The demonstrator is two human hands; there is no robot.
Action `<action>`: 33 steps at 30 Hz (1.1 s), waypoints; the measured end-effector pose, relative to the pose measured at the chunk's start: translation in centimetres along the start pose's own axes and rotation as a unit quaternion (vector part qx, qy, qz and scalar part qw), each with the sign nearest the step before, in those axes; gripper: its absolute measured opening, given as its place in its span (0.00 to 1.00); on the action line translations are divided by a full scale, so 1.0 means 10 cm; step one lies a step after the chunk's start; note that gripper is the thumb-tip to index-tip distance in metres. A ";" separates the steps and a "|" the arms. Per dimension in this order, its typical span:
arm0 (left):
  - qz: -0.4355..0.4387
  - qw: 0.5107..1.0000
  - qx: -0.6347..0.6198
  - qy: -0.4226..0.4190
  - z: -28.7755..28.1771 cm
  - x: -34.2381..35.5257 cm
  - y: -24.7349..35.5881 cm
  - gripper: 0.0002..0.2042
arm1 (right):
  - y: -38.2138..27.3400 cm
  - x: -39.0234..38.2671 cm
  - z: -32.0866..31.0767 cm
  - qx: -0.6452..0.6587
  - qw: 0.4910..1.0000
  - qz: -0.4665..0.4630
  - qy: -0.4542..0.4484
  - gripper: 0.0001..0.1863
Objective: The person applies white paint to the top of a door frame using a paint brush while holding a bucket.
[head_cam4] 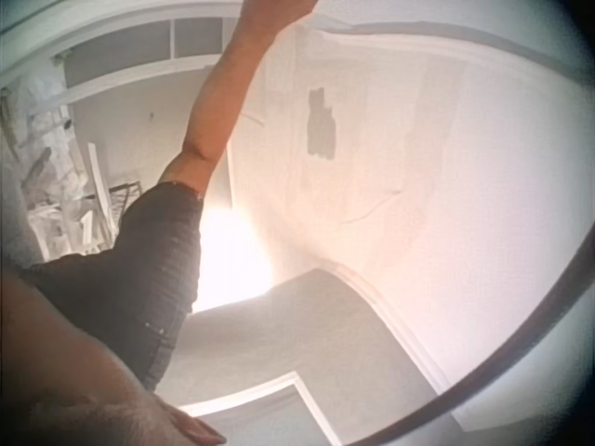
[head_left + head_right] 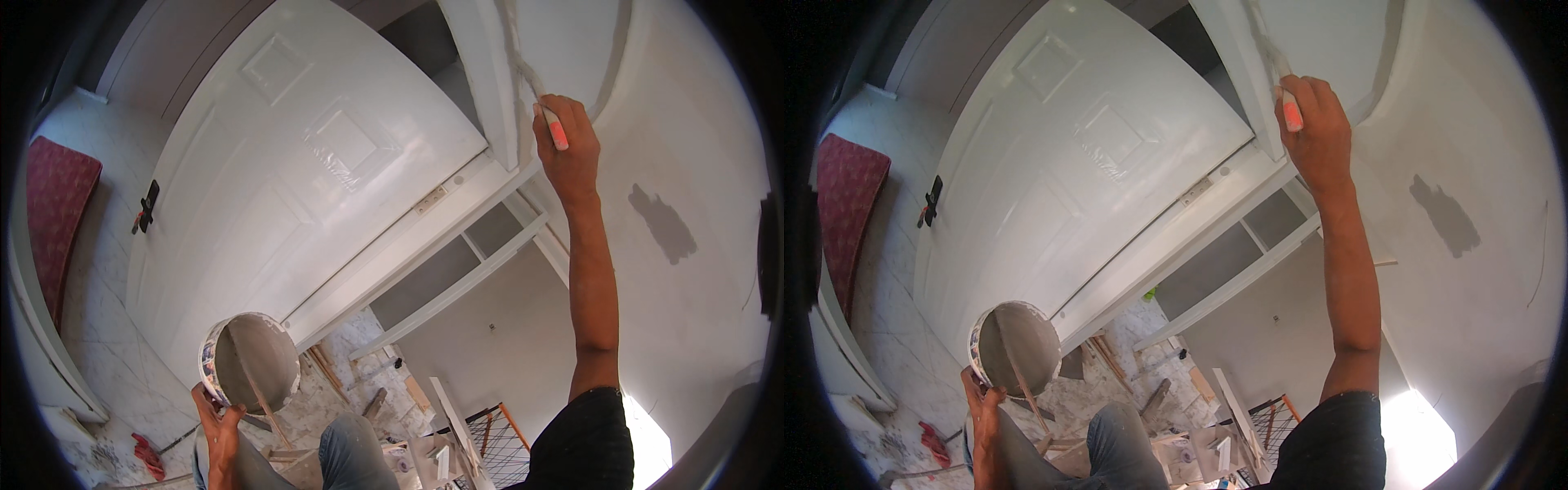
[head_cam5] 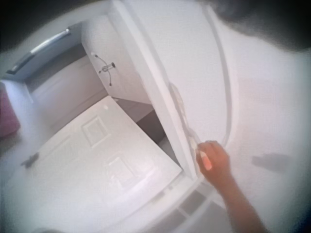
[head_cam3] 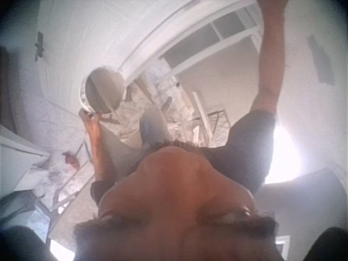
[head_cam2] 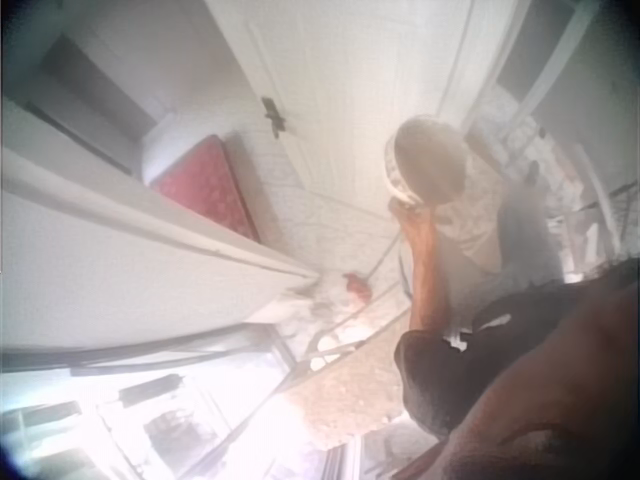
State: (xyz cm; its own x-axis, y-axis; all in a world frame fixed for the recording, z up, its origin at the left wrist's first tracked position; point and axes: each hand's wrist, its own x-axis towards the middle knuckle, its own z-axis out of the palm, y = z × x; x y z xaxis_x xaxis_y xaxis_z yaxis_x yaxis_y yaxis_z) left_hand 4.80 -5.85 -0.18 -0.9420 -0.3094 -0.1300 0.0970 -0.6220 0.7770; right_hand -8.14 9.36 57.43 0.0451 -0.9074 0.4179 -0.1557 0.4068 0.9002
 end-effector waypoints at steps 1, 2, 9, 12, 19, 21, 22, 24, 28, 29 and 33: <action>0.001 1.000 -0.004 -0.001 0.01 0.00 0.02 0.37 | 0.02 -0.03 -0.01 0.000 1.000 0.012 -0.009 0.13; 0.004 1.000 -0.002 -0.004 0.01 0.01 -0.01 0.37 | 0.05 -0.03 -0.05 0.011 1.000 -0.004 0.019 0.12; 0.009 0.999 0.033 0.013 -0.10 0.05 -0.17 0.36 | 0.05 0.57 -0.09 0.158 0.969 -0.052 0.183 0.07; 0.011 0.999 0.030 0.004 -0.10 0.09 -0.25 0.36 | 0.15 0.69 -0.04 0.182 0.967 -0.077 0.160 0.07; 0.015 1.000 0.011 0.014 -0.06 0.04 -0.22 0.35 | 0.23 0.25 -0.09 0.170 0.974 -0.023 0.146 0.06; 0.008 1.000 0.014 0.025 -0.06 0.03 -0.20 0.35 | 0.19 0.52 -0.12 0.186 0.964 -0.056 0.181 0.06; 0.005 0.999 0.015 0.029 -0.06 0.02 -0.18 0.35 | 0.20 0.67 -0.16 0.192 0.959 -0.072 0.197 0.06; -0.002 0.999 0.027 0.025 -0.09 0.06 -0.24 0.35 | 0.30 0.81 -0.14 0.165 0.969 -0.092 0.159 0.09; -0.004 1.000 0.023 0.008 -0.09 0.09 -0.28 0.34 | 0.37 0.57 -0.02 0.149 0.982 -0.012 0.119 0.09; -0.006 1.000 0.024 0.014 -0.08 0.09 -0.26 0.34 | 0.38 0.45 0.00 0.164 0.978 -0.028 0.129 0.08; 0.005 0.999 0.018 0.031 0.00 0.02 -0.16 0.34 | 0.31 0.38 -0.12 0.192 0.966 -0.031 0.170 0.08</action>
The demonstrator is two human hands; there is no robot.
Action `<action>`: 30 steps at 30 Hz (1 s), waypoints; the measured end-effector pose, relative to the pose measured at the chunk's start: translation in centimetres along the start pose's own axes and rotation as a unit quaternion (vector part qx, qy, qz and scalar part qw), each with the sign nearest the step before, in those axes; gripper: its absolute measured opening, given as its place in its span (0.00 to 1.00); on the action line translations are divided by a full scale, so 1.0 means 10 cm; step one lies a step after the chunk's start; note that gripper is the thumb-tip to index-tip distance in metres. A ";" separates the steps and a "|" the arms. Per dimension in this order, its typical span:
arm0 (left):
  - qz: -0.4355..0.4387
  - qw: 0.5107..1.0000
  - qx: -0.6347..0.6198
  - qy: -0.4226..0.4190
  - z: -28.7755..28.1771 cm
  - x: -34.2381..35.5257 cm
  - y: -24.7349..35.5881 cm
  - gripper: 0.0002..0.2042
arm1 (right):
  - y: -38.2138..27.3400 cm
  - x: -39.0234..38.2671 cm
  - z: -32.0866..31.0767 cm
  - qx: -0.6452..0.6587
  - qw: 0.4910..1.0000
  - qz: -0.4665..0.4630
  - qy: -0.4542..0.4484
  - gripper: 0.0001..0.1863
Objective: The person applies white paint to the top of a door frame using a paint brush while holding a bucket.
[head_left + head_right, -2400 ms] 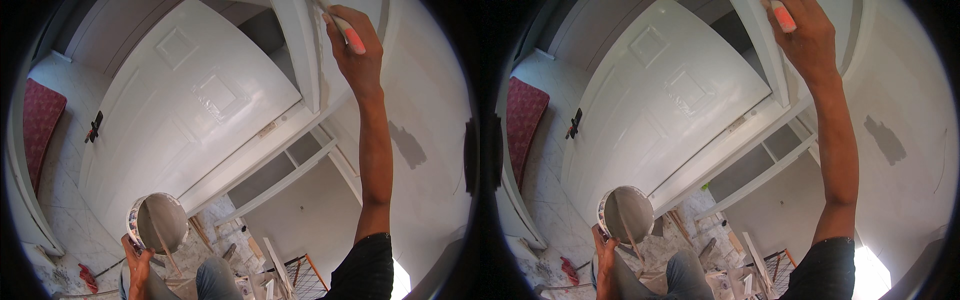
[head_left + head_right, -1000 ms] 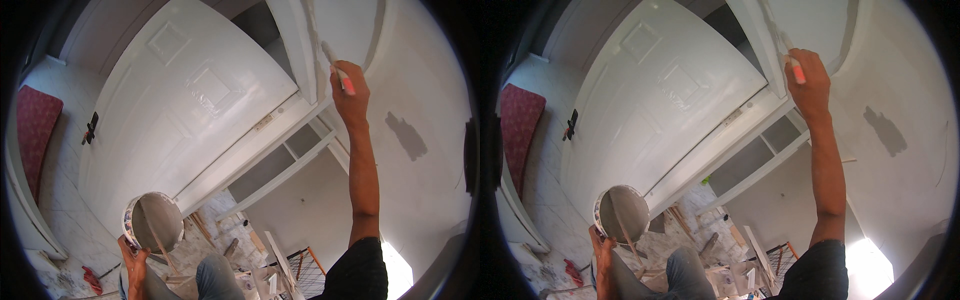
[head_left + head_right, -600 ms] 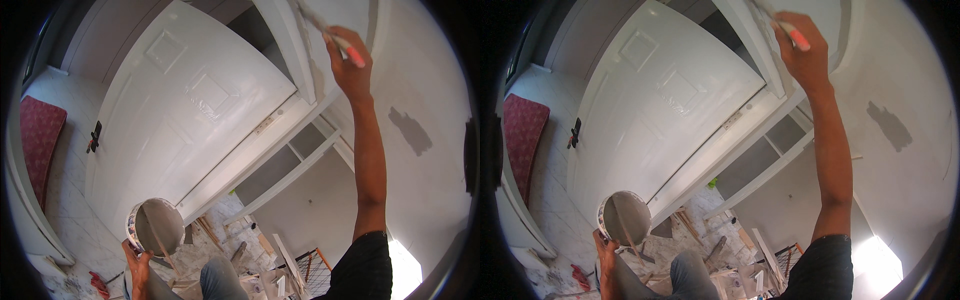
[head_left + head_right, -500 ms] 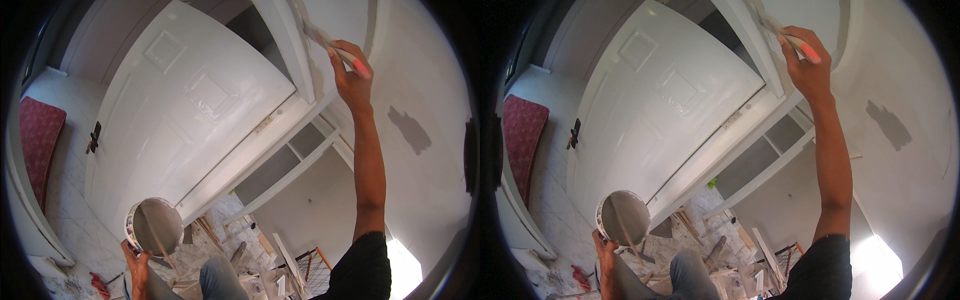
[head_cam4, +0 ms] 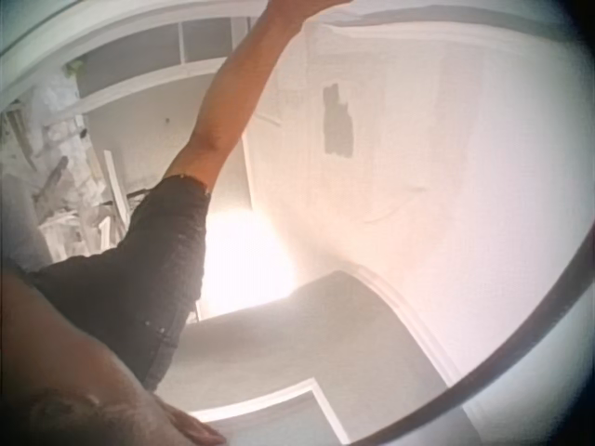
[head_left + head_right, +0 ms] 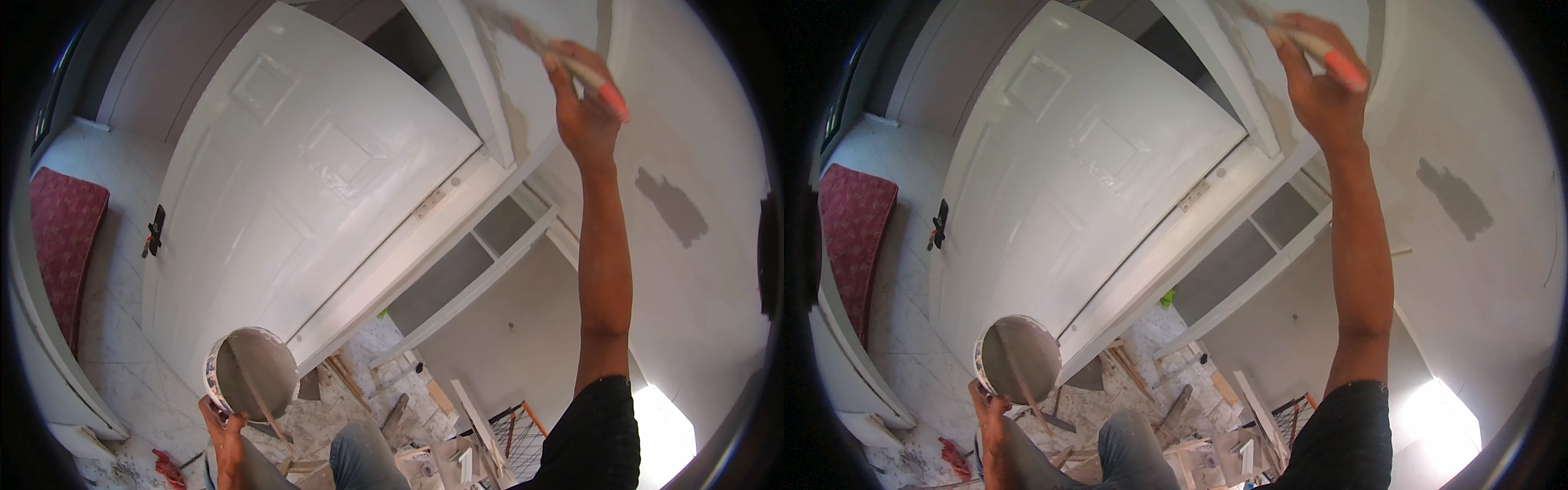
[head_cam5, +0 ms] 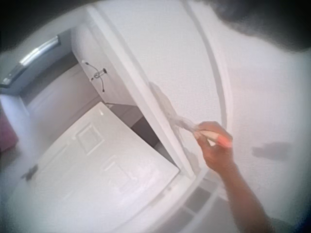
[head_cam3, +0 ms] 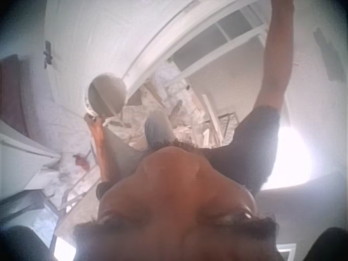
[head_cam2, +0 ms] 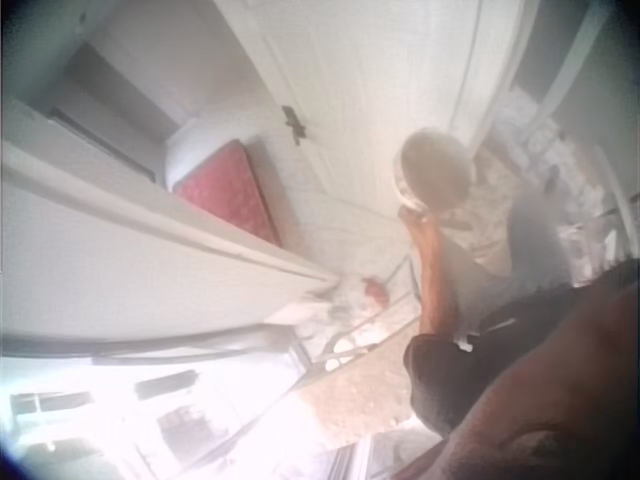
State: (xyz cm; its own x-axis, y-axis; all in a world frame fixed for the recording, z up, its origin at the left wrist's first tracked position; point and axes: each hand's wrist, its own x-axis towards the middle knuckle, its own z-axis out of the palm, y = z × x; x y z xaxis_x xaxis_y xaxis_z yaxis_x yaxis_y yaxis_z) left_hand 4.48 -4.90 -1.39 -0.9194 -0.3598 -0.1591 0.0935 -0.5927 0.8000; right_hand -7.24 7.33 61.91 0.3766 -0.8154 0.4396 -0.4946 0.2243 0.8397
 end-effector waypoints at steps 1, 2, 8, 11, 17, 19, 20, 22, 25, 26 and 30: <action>0.008 1.000 0.000 0.001 0.00 -0.02 0.03 0.34 | 0.00 0.05 -0.01 -0.005 1.000 -0.023 0.019 0.09; 0.004 1.000 0.006 0.001 -0.01 -0.03 0.04 0.34 | 0.00 0.08 0.01 0.001 1.000 0.008 0.015 0.09; 0.000 1.000 0.017 0.002 0.00 0.04 -0.01 0.35 | 0.29 -0.54 -0.02 0.021 0.994 0.107 -0.027 0.09; 0.008 1.000 0.017 0.007 0.05 0.02 0.03 0.35 | 0.29 -0.93 -0.20 0.030 0.983 0.176 -0.036 0.09; 0.001 0.999 0.030 0.036 0.07 -0.07 0.09 0.37 | 0.06 -0.37 0.04 0.023 0.991 0.135 -0.002 0.09; -0.007 0.999 0.041 0.012 0.02 -0.03 0.05 0.36 | 0.09 -0.42 0.05 0.006 0.992 0.125 -0.012 0.09; -0.004 0.999 0.041 0.006 0.01 -0.01 0.04 0.37 | 0.16 -0.59 0.03 -0.008 0.993 0.115 -0.010 0.08; 0.001 0.999 0.035 -0.008 0.01 0.01 0.01 0.37 | 0.21 -0.80 -0.04 -0.016 0.994 0.112 -0.010 0.08; 0.027 0.998 0.054 0.011 0.08 -0.07 0.11 0.37 | 0.14 -0.84 -0.10 0.002 0.994 0.108 0.002 0.08; 0.022 0.998 0.055 0.016 0.09 -0.10 0.13 0.38 | 0.12 -0.71 -0.07 0.009 0.996 0.088 0.014 0.08; 0.001 0.997 0.073 0.022 0.07 -0.08 0.11 0.39 | 0.26 -0.73 -0.01 0.008 0.997 0.069 -0.020 0.09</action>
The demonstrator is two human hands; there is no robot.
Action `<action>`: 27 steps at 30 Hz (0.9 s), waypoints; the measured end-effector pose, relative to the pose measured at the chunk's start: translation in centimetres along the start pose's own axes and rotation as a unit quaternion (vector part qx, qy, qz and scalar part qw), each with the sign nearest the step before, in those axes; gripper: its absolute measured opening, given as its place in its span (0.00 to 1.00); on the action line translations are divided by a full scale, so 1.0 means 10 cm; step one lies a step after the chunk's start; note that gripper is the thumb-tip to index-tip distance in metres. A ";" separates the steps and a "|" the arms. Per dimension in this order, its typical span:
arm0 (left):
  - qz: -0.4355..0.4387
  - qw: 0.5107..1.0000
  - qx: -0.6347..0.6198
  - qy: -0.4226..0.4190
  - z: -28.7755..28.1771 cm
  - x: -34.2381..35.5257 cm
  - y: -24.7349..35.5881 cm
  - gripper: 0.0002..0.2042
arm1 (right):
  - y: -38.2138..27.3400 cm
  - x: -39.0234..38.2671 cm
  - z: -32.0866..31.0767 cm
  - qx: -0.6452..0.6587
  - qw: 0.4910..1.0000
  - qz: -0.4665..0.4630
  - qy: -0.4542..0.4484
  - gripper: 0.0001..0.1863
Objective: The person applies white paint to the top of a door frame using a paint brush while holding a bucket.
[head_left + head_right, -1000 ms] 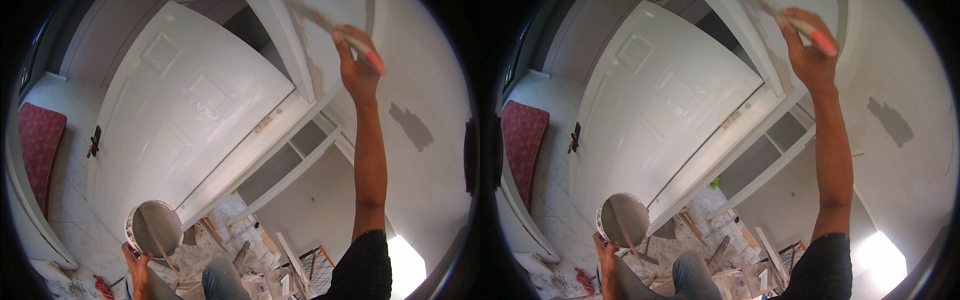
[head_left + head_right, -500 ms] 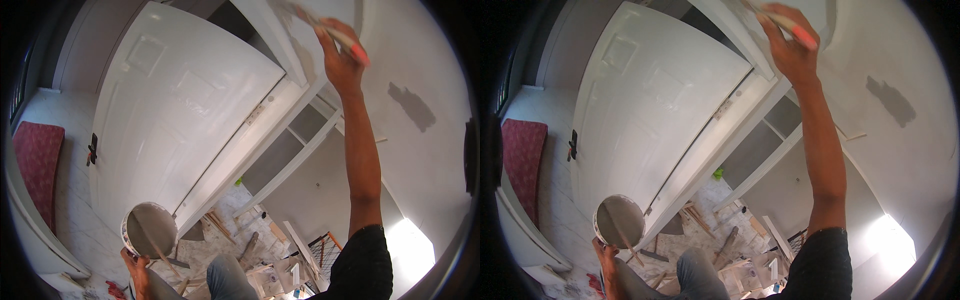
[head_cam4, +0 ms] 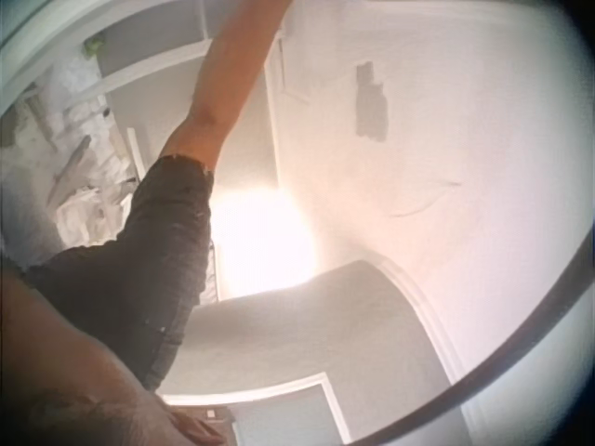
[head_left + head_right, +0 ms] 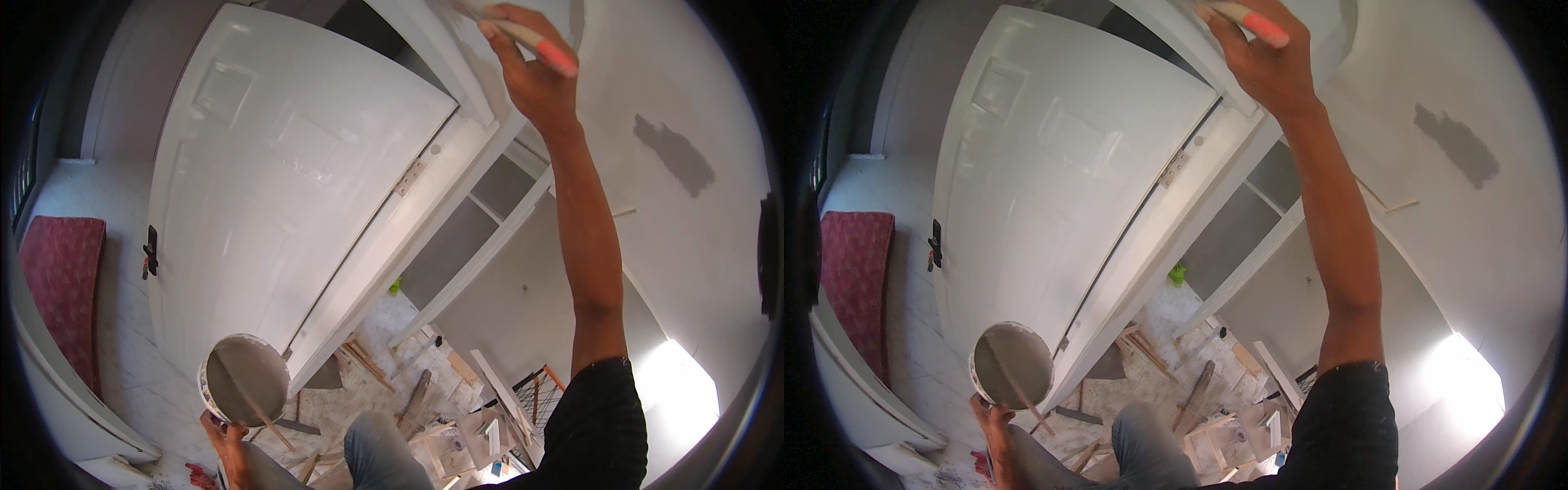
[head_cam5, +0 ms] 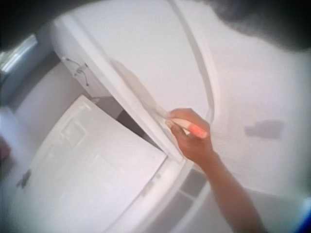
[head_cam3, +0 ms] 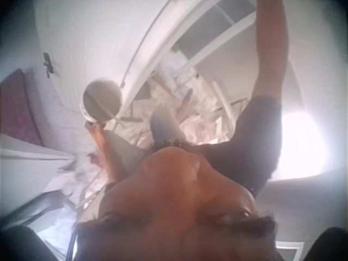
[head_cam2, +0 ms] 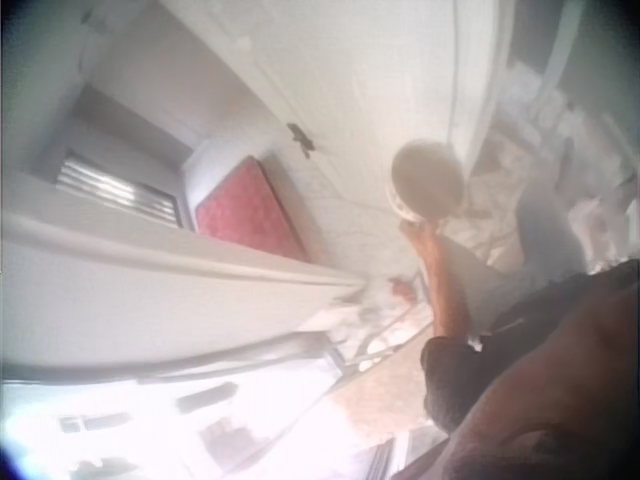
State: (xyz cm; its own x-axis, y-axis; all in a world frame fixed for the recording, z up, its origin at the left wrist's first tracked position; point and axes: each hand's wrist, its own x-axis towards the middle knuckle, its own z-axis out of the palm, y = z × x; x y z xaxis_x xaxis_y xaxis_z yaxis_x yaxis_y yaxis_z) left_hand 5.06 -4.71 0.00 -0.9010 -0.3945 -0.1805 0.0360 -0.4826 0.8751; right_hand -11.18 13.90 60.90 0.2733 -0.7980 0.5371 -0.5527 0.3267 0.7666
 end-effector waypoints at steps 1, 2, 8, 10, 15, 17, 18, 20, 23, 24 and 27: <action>-0.007 1.000 -0.001 -0.003 -0.01 0.03 -0.03 0.39 | 0.01 -0.08 -0.03 -0.012 1.000 0.017 -0.005 0.09; 0.000 1.000 -0.005 -0.004 -0.03 0.05 -0.04 0.39 | 0.07 -0.25 -0.07 -0.025 0.999 0.034 -0.009 0.08; 0.013 1.000 0.003 -0.014 -0.01 -0.02 0.00 0.36 | 0.05 -0.42 -0.18 -0.012 0.997 0.066 0.027 0.09; 0.010 1.000 0.010 -0.003 -0.01 -0.04 0.06 0.36 | 0.09 -0.33 -0.14 -0.004 0.999 0.035 0.033 0.09; 0.010 1.000 0.004 -0.009 -0.03 0.06 -0.10 0.35 | 0.27 -0.76 -0.24 -0.049 0.991 0.124 -0.019 0.09; 0.016 1.000 0.000 -0.006 -0.02 0.03 -0.07 0.35 | 0.24 -0.86 -0.28 -0.035 0.993 0.115 0.015 0.08; 0.022 1.000 -0.007 -0.006 0.00 0.00 -0.04 0.35 | 0.22 -0.85 -0.30 -0.029 0.993 0.107 0.031 0.08; 0.015 1.000 -0.002 0.005 -0.03 -0.03 -0.05 0.34 | 0.10 -0.61 -0.20 -0.020 0.997 0.053 0.046 0.08; 0.002 1.000 -0.001 0.013 -0.03 0.02 -0.04 0.34 | 0.09 -0.43 -0.11 -0.016 0.999 0.025 0.024 0.09; 0.012 1.000 -0.001 0.010 -0.01 -0.02 -0.04 0.34 | 0.10 -0.43 -0.10 -0.013 1.000 0.026 0.010 0.09; 0.023 1.000 -0.011 -0.002 0.04 -0.02 0.03 0.34 | 0.14 -0.69 -0.19 -0.070 0.996 0.048 -0.007 0.10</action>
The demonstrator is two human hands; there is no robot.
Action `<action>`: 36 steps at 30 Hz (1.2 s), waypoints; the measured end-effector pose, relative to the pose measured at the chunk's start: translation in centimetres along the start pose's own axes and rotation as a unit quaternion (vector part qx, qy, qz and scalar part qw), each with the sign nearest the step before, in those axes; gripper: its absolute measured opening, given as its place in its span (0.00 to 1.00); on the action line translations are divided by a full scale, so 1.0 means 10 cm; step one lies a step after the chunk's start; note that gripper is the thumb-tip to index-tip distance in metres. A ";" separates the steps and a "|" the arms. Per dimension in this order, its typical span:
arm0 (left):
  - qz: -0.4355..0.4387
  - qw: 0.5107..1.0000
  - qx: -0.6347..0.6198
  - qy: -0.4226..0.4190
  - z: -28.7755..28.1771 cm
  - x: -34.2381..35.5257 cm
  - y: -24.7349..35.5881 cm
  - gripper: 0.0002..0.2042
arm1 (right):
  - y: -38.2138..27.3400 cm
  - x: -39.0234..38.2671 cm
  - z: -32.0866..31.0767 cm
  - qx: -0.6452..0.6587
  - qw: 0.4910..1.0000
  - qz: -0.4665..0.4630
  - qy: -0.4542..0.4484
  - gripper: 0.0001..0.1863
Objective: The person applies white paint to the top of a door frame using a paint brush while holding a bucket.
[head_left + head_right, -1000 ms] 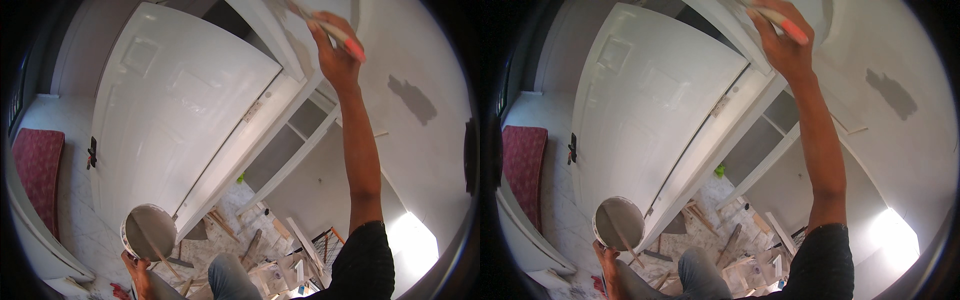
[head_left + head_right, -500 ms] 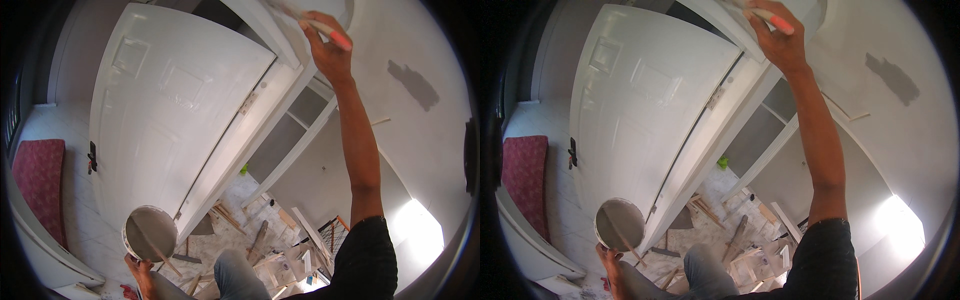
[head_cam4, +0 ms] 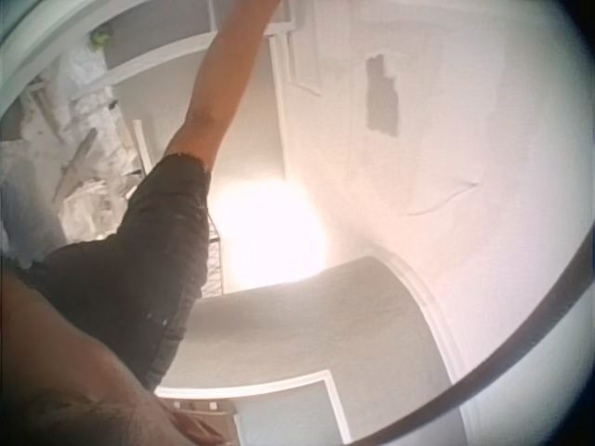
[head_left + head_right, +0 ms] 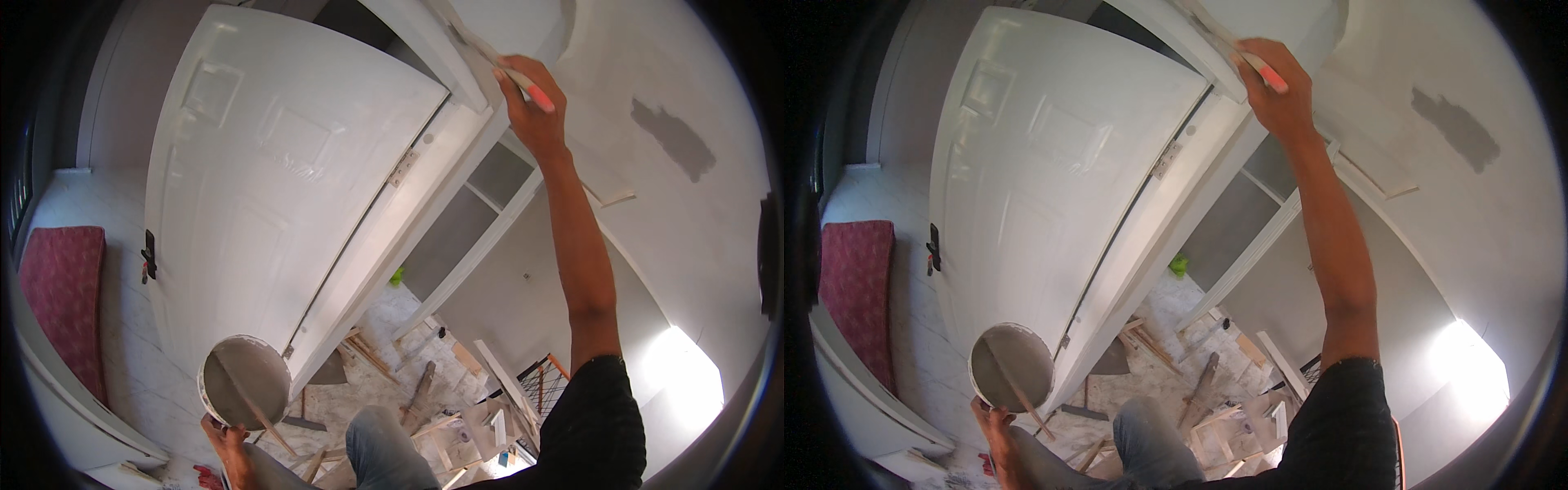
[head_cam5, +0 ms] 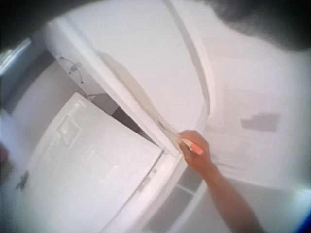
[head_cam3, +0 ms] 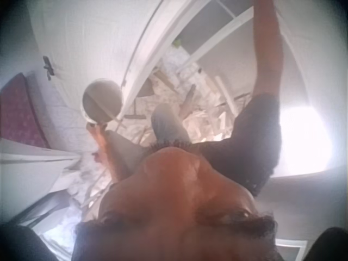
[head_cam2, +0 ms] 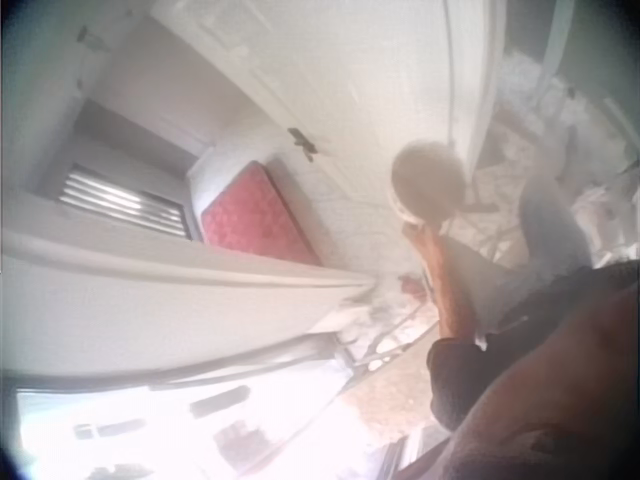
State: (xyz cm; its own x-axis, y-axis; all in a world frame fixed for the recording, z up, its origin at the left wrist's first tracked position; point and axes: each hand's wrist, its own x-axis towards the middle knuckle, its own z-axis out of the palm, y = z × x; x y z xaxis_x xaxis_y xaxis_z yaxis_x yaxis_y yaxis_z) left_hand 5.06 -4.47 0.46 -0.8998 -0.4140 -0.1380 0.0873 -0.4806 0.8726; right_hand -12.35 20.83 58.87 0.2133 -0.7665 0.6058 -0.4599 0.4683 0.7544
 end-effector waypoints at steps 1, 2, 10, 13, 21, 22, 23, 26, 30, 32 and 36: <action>0.000 1.000 -0.003 0.002 -0.01 -0.02 0.00 0.34 | -0.05 -0.02 0.01 0.024 1.000 0.016 0.010 0.11; -0.001 1.000 -0.003 0.002 -0.03 -0.02 0.00 0.34 | -0.13 -0.04 0.01 0.048 0.998 0.032 0.021 0.11; -0.025 1.000 0.001 -0.016 -0.08 0.03 -0.06 0.40 | -0.40 0.49 0.17 -0.004 0.987 -0.156 0.035 0.11; -0.002 1.000 -0.011 -0.016 -0.12 0.06 -0.13 0.40 | -0.50 0.63 0.24 -0.045 0.980 -0.191 0.026 0.12; -0.019 1.000 -0.016 -0.004 -0.08 0.06 -0.10 0.39 | -0.39 0.61 0.32 -0.055 0.983 -0.172 0.027 0.15; -0.023 1.000 -0.018 0.001 -0.08 0.05 -0.09 0.39 | -0.40 0.60 0.32 -0.049 0.984 -0.167 0.024 0.15; -0.022 1.000 -0.018 0.001 -0.08 0.05 -0.07 0.38 | -0.40 0.59 0.33 -0.043 0.986 -0.161 0.022 0.15; -0.016 1.000 -0.019 -0.004 -0.06 0.05 -0.04 0.38 | -0.40 0.57 0.29 -0.051 0.987 -0.152 0.008 0.15; -0.007 1.000 -0.021 0.000 -0.07 0.06 -0.09 0.37 | -0.36 0.49 0.26 -0.052 0.989 -0.137 -0.004 0.15; -0.010 1.000 -0.024 0.001 -0.07 0.07 -0.11 0.36 | -0.35 0.46 0.26 -0.056 0.989 -0.138 -0.006 0.15; -0.016 0.999 -0.031 0.001 -0.07 0.08 -0.10 0.36 | -0.34 0.41 0.23 -0.056 0.991 -0.122 -0.018 0.14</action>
State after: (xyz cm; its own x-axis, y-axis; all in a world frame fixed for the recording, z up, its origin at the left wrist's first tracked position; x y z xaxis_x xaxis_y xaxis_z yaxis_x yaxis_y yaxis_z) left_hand 4.58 -4.85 -0.82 -0.9018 -0.3988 -0.1665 0.0844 -0.5404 0.8372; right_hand -11.87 15.12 58.27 0.2736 -0.8772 0.3945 -0.2997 0.3119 0.9016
